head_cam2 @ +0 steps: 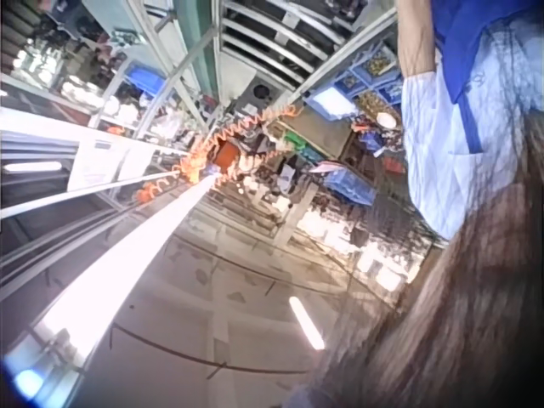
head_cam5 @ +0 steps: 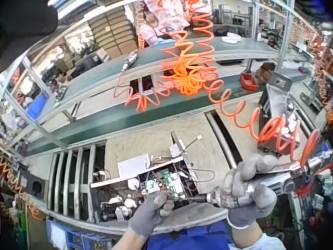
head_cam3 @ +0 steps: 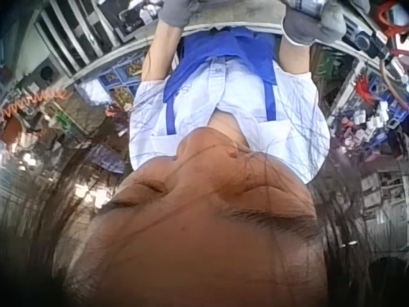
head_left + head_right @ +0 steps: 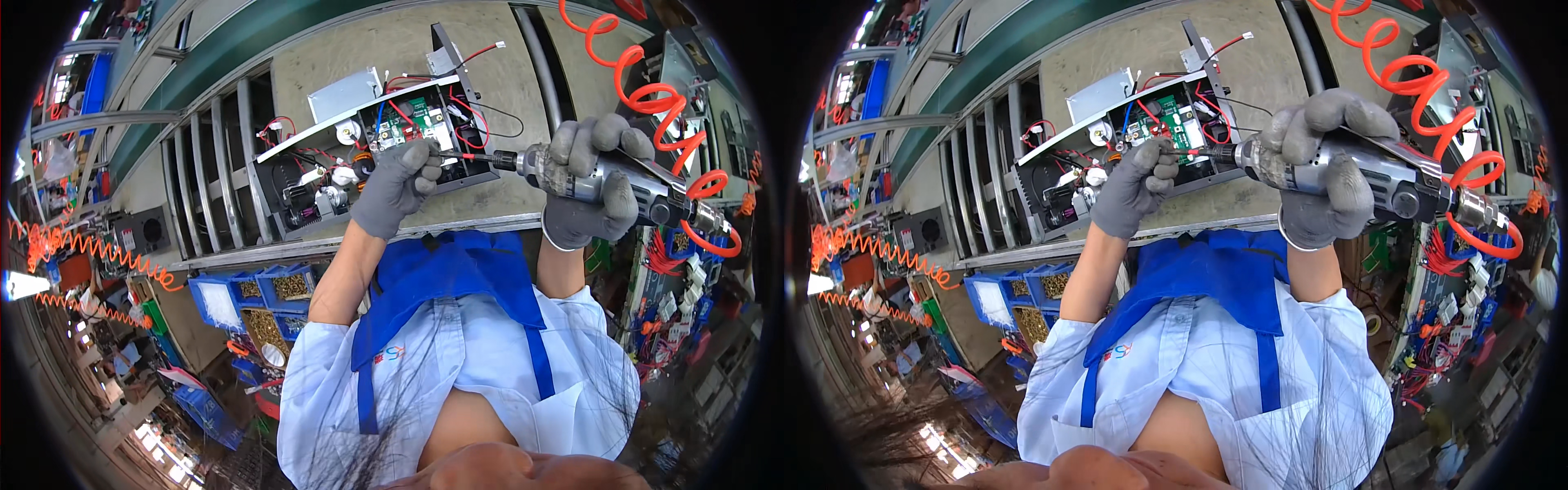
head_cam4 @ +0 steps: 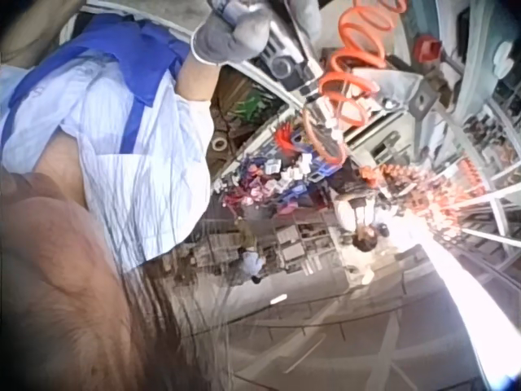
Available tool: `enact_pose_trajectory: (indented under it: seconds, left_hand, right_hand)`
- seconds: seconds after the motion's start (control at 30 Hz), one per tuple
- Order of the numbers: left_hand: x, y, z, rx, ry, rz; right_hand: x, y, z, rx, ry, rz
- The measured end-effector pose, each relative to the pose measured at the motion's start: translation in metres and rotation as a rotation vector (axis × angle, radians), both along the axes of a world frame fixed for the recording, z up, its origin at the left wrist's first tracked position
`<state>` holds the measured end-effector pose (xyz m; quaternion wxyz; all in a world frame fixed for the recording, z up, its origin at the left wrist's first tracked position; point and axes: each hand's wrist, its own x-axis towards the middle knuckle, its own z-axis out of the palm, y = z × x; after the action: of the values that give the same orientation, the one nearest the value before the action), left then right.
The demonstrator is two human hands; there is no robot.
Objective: Assembling an electrical panel by mounting components and connecting wires using a pneumatic screwdriver.
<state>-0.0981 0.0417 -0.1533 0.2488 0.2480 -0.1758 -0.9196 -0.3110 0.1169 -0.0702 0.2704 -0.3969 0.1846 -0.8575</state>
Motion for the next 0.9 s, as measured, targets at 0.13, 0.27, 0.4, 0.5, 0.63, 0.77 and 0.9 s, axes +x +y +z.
enact_pose_trajectory:
  seconds: [0.13,0.27,0.4,0.5,0.63,0.77,0.9]
  left_hand:
    - [-0.003,-0.011,0.011,-0.111,-0.052,-0.055]
    - [-0.004,-0.016,0.008,-0.141,-0.183,-0.111]
    - [0.001,-0.034,0.038,-0.574,-0.593,-0.139]
    - [0.014,-0.075,0.03,-1.196,-0.948,-0.217]
    - [0.004,-0.119,0.007,-1.986,-0.939,-0.604]
    - [-0.021,-0.138,-0.007,-2.029,-0.786,-0.626]
    - [-0.039,-0.146,-0.019,-2.336,-0.74,-0.695]
  right_hand:
    - [-0.001,-0.002,0.004,-0.016,0.0,-0.032]
    - [-0.002,-0.005,0.002,-0.037,0.003,-0.03]
    - [-0.019,-0.008,-0.006,-0.065,0.097,-0.105]
    - [-0.023,-0.005,-0.006,-0.043,0.115,-0.181]
    - [-0.02,0.0,-0.009,0.002,0.08,-0.193]
    - [-0.013,0.001,-0.01,0.072,0.07,-0.194]
    - [-0.005,-0.007,-0.019,0.144,0.104,-0.178]
